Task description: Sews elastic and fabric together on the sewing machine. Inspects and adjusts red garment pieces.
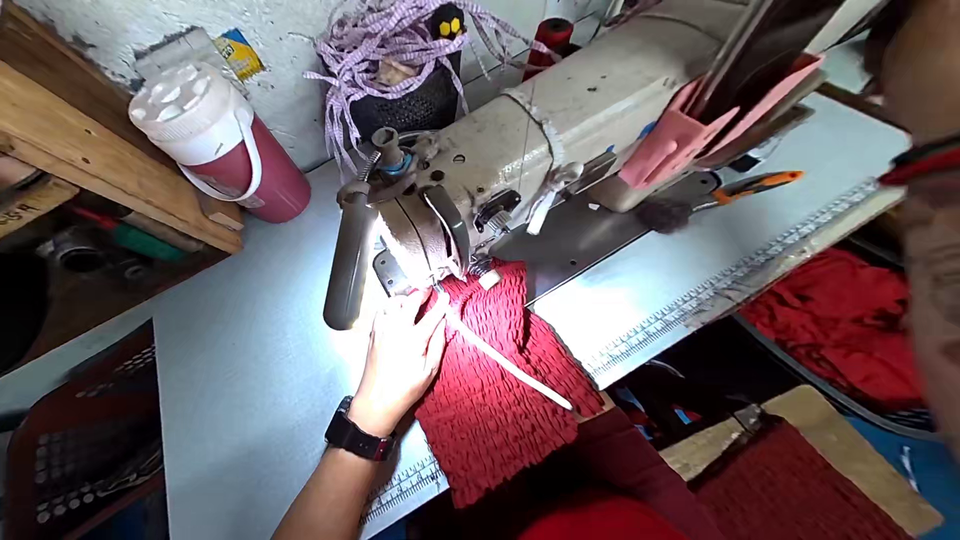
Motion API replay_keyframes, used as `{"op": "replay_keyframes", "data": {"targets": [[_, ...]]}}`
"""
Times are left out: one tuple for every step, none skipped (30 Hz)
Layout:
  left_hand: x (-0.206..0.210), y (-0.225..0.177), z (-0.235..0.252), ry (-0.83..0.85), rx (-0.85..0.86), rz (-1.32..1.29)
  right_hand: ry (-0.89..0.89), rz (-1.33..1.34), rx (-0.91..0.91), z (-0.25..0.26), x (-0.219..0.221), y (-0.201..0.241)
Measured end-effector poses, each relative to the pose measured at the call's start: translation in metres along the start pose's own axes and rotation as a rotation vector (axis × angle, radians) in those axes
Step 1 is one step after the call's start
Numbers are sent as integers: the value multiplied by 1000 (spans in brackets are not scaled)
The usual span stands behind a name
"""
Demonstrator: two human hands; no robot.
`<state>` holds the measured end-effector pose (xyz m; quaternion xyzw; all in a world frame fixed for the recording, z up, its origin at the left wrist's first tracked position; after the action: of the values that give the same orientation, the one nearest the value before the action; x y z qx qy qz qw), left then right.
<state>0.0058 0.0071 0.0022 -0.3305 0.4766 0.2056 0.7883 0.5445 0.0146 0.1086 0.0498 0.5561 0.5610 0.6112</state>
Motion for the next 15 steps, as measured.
{"op": "replay_keyframes", "data": {"targets": [[0,0,0,-12,2,-17,26,28,5,-6,5,-12],[0,1,-1,-26,4,-37,69,47,-23,-9,8,-24],[0,1,-3,-42,9,-54,100,64,-75,-17,5,-36],[-1,1,-4,-61,18,-61,82,51,-126,-34,-1,-41],[-2,0,-4,-72,28,-60,55,33,-190,-65,-12,-39],[-3,-1,-4,-80,36,-45,36,31,-291,-106,-22,-25],[-4,-2,-3,-87,45,-25,31,67,-444,-146,-24,-2],[-5,-3,-3,-89,57,-2,75,169,-625,-185,-18,26],[-6,-4,-3,-88,74,16,176,274,-800,-218,-4,54],[-7,-4,-1,-86,93,37,309,318,-943,-243,14,78],[-9,-5,0,-83,111,55,435,279,-1045,-259,35,98],[-10,-7,2,-79,130,72,545,213,-1100,-267,55,112],[-12,-9,2,-73,149,75,629,163,-1117,-270,72,122],[-16,-14,0,-69,169,75,659,136,-1137,-272,83,126],[-21,-22,-6,-56,192,69,684,129,-1174,-276,83,127]]}}
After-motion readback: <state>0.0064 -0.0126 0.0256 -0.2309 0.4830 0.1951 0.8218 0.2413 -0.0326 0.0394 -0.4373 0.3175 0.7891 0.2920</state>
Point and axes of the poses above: each hand's wrist, its own z-axis towards the middle knuckle, its own x-axis out of the palm, y = z × x, the point moved 1 cm from there along z, towards the middle knuckle, and after that the axes turned 4 degrees about -y, right-handed, at the moved point
